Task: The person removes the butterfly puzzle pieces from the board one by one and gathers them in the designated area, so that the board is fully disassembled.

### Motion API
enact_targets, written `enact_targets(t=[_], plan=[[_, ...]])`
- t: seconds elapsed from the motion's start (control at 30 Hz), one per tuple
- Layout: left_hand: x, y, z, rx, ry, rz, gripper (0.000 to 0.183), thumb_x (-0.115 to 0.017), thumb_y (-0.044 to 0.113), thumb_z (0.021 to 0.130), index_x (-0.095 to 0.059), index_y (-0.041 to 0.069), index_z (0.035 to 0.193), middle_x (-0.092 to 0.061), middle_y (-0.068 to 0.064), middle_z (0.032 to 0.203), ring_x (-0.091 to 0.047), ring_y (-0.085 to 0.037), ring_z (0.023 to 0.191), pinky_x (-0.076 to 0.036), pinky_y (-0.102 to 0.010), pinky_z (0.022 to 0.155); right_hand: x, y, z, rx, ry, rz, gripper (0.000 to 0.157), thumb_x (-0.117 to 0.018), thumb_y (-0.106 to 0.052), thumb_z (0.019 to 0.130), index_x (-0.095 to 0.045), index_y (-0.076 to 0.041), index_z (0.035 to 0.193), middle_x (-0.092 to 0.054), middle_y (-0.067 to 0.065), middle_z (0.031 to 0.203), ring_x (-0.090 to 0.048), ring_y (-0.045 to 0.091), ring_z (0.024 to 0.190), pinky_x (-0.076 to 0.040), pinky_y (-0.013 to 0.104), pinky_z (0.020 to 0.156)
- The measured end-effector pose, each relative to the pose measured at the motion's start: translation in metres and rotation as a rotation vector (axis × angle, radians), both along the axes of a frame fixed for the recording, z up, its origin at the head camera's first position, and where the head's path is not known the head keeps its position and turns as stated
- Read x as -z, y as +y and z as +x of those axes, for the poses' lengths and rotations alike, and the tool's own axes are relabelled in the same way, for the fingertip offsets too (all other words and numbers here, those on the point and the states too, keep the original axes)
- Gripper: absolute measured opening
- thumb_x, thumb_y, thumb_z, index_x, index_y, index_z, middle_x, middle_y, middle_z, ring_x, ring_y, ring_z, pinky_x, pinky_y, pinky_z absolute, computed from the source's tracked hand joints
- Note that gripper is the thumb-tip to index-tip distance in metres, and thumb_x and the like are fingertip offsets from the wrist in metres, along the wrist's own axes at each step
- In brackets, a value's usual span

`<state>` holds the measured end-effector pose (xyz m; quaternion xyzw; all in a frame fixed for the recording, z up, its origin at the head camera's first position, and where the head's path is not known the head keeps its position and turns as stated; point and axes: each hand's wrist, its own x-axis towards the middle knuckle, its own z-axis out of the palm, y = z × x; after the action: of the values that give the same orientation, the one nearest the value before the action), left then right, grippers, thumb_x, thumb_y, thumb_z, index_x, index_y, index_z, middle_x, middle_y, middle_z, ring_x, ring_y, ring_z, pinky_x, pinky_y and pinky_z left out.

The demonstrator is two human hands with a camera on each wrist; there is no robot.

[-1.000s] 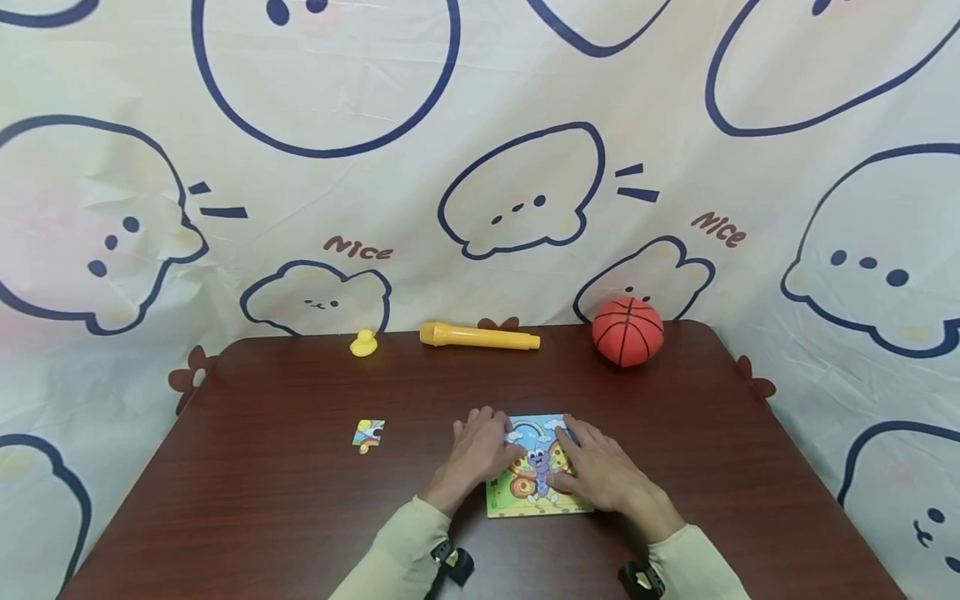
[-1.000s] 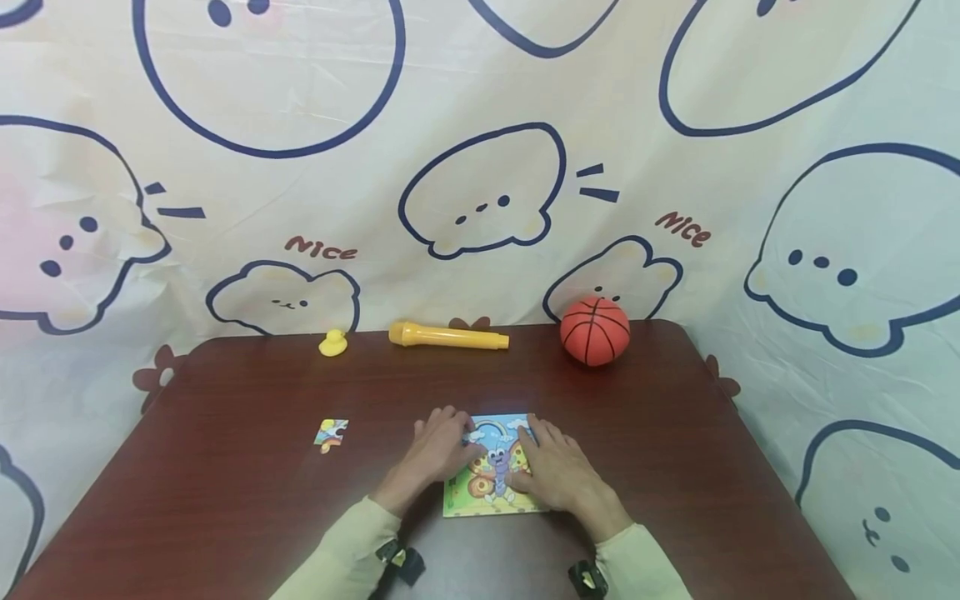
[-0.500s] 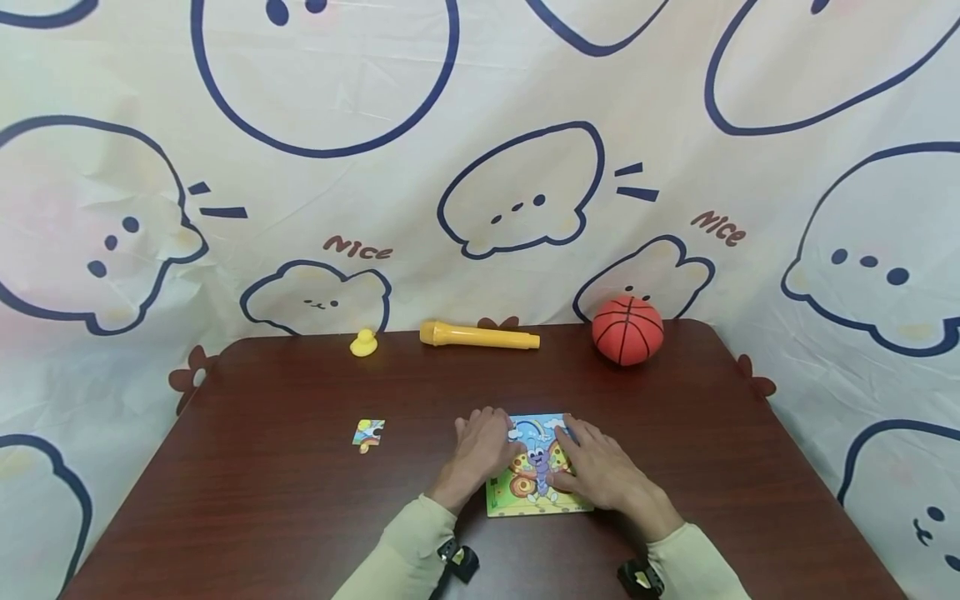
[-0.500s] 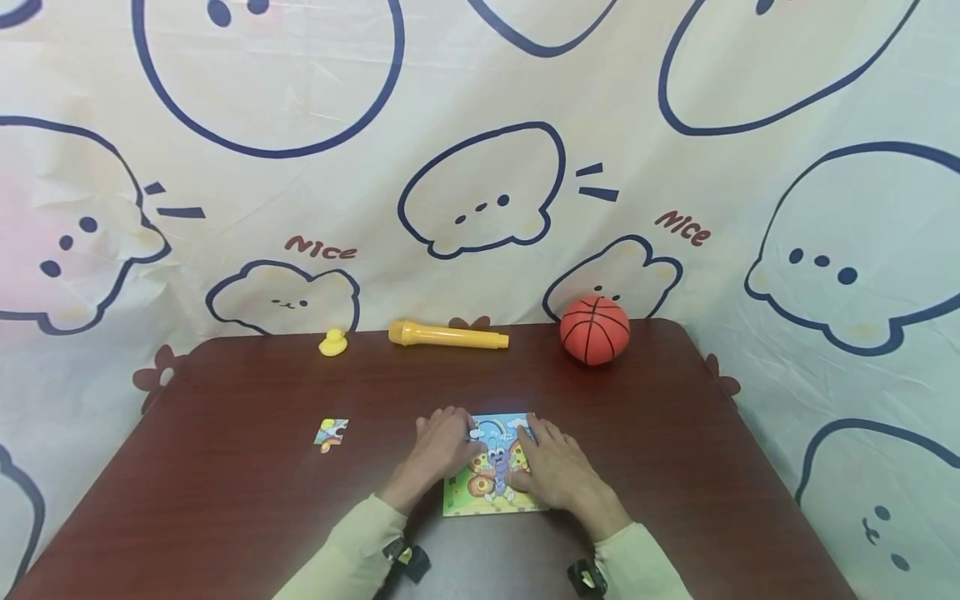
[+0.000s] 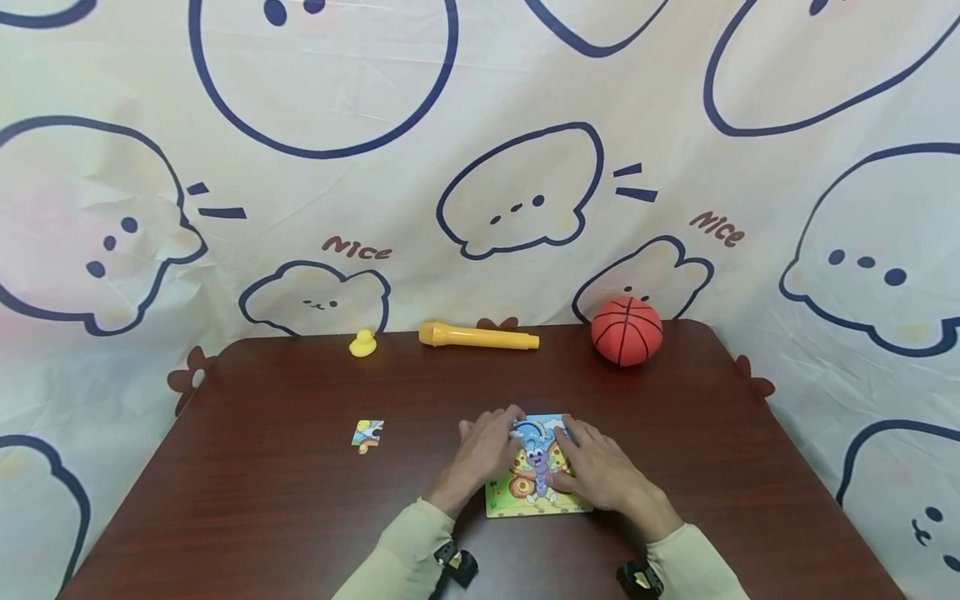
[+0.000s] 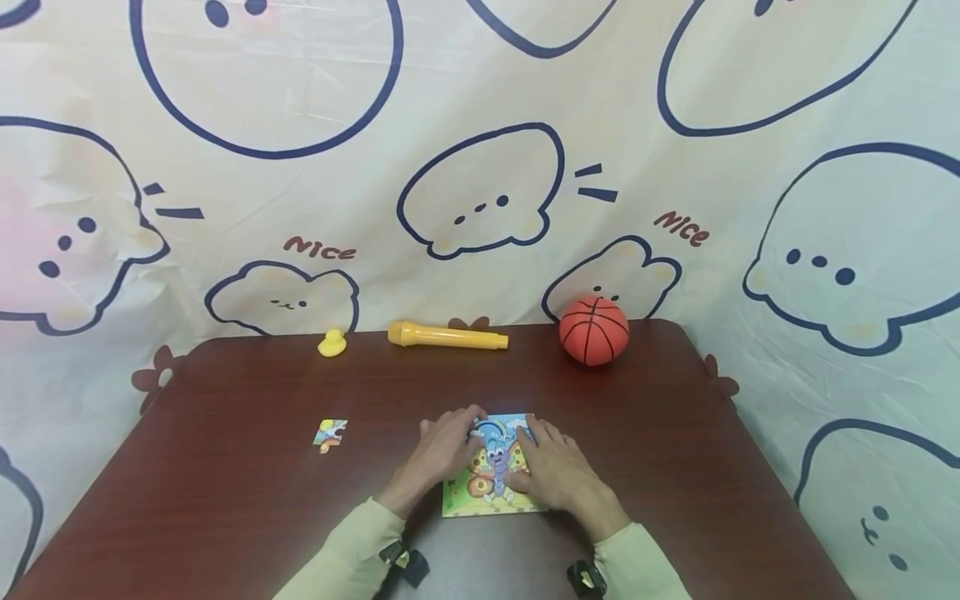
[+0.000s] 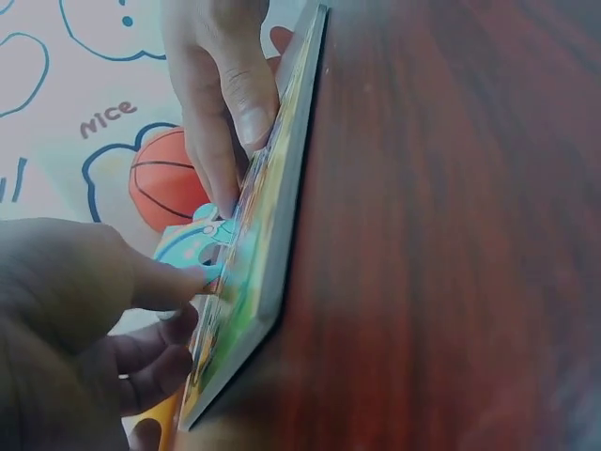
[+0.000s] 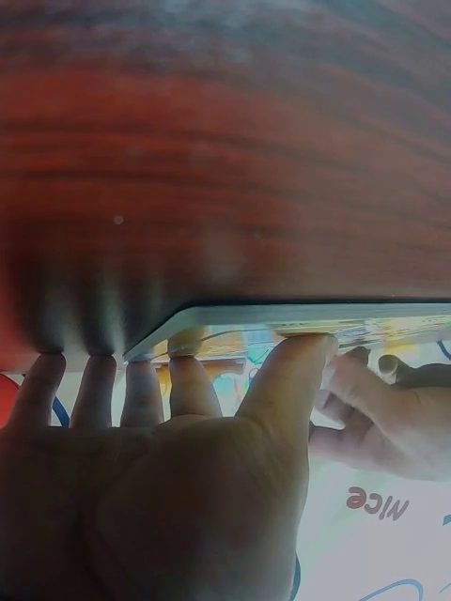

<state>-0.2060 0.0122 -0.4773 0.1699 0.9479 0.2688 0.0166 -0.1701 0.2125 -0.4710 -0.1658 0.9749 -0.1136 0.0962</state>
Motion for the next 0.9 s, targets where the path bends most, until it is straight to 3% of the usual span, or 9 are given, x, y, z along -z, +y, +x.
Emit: enact_targets(t=[0.37,0.63,0.9], plan=[[-0.003,-0.014,-0.001,0.001,-0.023,0.151,0.024,-0.061,0.024,0.093,-0.059,0.023,0.117,-0.066,0.007,0.092,-0.057,-0.01,0.081,-0.032,-0.037,0.08,0.001,0.0,-0.001,0.006,0.001,0.0,0.08,-0.062,-0.055,0.087,-0.038,-0.011,0.148,-0.027,0.015,0.158,-0.029,0.035,0.143,-0.03,0.058,0.11],[-0.003,-0.034,-0.001,-0.042,-0.006,0.185,0.024,-0.061,0.024,0.094,-0.062,0.025,0.118,-0.065,0.005,0.092,-0.054,-0.01,0.077,-0.036,-0.039,0.082,0.001,0.0,0.0,0.014,-0.001,-0.005,0.08,-0.062,-0.056,0.086,-0.038,-0.011,0.148,-0.027,0.014,0.158,-0.029,0.035,0.143,-0.029,0.058,0.11],[-0.004,-0.059,-0.005,-0.083,0.007,0.211,0.025,-0.062,0.02,0.093,-0.061,0.023,0.118,-0.06,0.008,0.086,-0.049,-0.01,0.069,-0.039,-0.03,0.068,0.003,0.0,-0.001,0.01,0.012,0.003,0.08,-0.061,-0.057,0.086,-0.039,-0.011,0.148,-0.027,0.014,0.158,-0.029,0.035,0.143,-0.03,0.058,0.11]])
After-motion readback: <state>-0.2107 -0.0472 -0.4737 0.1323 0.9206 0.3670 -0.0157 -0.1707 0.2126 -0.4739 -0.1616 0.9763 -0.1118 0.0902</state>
